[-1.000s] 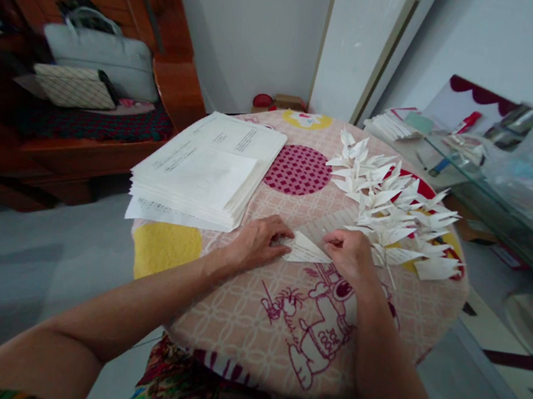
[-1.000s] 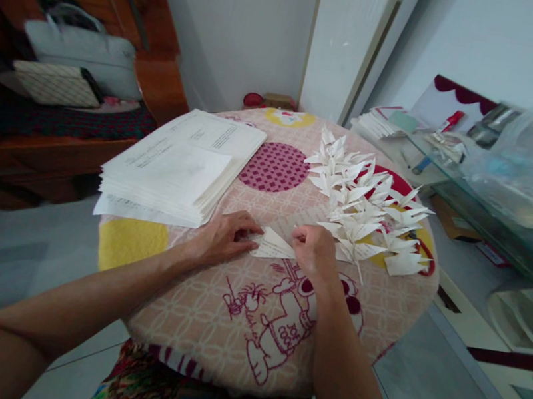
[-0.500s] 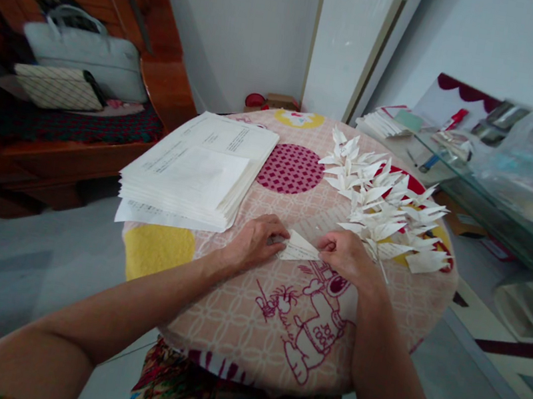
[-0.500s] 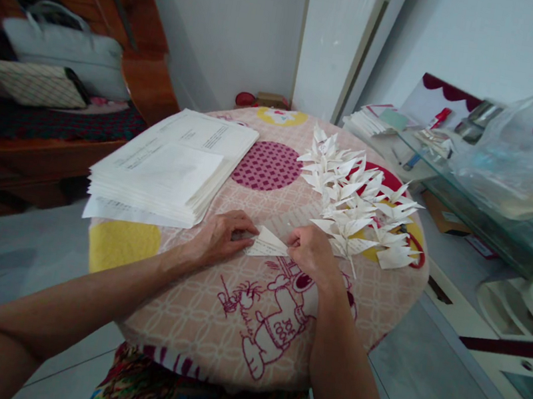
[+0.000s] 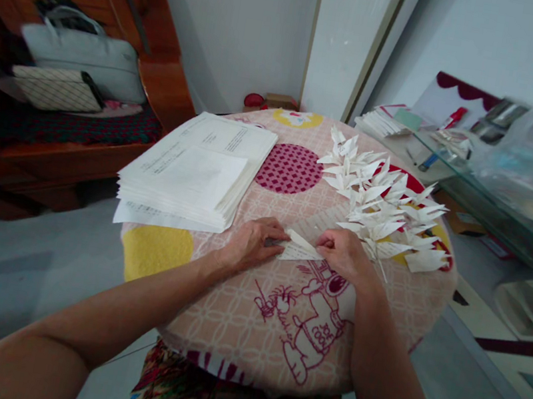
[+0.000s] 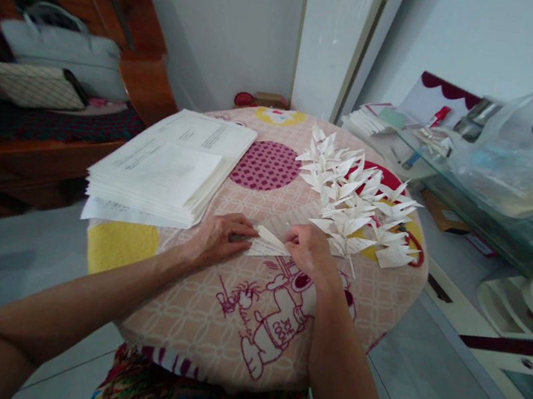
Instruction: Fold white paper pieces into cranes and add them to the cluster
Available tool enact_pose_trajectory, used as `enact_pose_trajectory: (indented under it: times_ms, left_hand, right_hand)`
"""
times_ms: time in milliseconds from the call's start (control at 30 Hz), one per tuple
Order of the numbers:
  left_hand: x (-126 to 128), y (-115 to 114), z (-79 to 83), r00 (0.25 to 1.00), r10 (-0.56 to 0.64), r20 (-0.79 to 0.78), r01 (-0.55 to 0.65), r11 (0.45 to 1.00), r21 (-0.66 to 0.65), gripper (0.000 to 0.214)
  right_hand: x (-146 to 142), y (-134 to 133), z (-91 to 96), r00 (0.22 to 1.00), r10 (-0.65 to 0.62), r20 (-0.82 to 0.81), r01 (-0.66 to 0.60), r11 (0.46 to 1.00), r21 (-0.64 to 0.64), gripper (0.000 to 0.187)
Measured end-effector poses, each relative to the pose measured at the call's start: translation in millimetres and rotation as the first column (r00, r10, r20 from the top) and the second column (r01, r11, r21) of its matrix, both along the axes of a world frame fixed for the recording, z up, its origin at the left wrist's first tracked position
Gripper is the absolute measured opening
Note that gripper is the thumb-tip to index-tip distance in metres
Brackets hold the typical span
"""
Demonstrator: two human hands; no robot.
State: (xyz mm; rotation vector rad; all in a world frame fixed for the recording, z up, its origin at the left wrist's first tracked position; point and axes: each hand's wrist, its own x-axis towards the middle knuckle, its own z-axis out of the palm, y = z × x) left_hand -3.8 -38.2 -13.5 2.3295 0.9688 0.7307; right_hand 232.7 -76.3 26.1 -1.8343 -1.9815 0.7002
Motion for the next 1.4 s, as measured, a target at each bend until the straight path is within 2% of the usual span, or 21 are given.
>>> enact_pose_trajectory:
  times_ms: [233,467,667,933,1267,1400]
  left_hand:
    - [6.0,-2.2,1.9,0.993,0.013,-0.120,-0.007,0.999,0.051,0.038]
    - [4.9,-1.0,2.6,0.973,-0.050,-0.227,0.072,0.993,0.093,0.052]
    - [5.1,1.4,0.2,0.952,-0.087,-0.292,0.133,0.981,0.144,0.052]
    - [4.8,1.1,0.3,0.955,-0.094,-0.282,0.137,0.981,0.138,0.052]
    - [3.2,1.1,2.4,0.968,-0.096,-0.232,0.119,0.989,0.086,0.050]
    - [1.6,1.4,2.1,0.975,-0.091,-0.203,0.106,0.993,0.061,0.048]
  right_hand:
    - [5.6,2.6,-8.2,0.999,0.033,0.022,-0.034,0.998,0.058,0.023]
    - [7.5,2.6,-6.1,0.997,0.073,0.002,-0.073,0.995,0.070,0.022]
    - [7.6,0.9,-4.2,0.996,0.091,-0.027,-0.089,0.995,0.050,0.026]
    - [3.1,1.0,-1.4,0.994,0.095,0.045,-0.096,0.995,0.032,0.022]
    - [-10.5,-0.7,6.0,0.955,0.067,0.289,-0.091,0.993,0.071,0.021]
    - [-8.0,3.4,-2.2,0.975,0.008,0.224,-0.035,0.993,0.117,0.015]
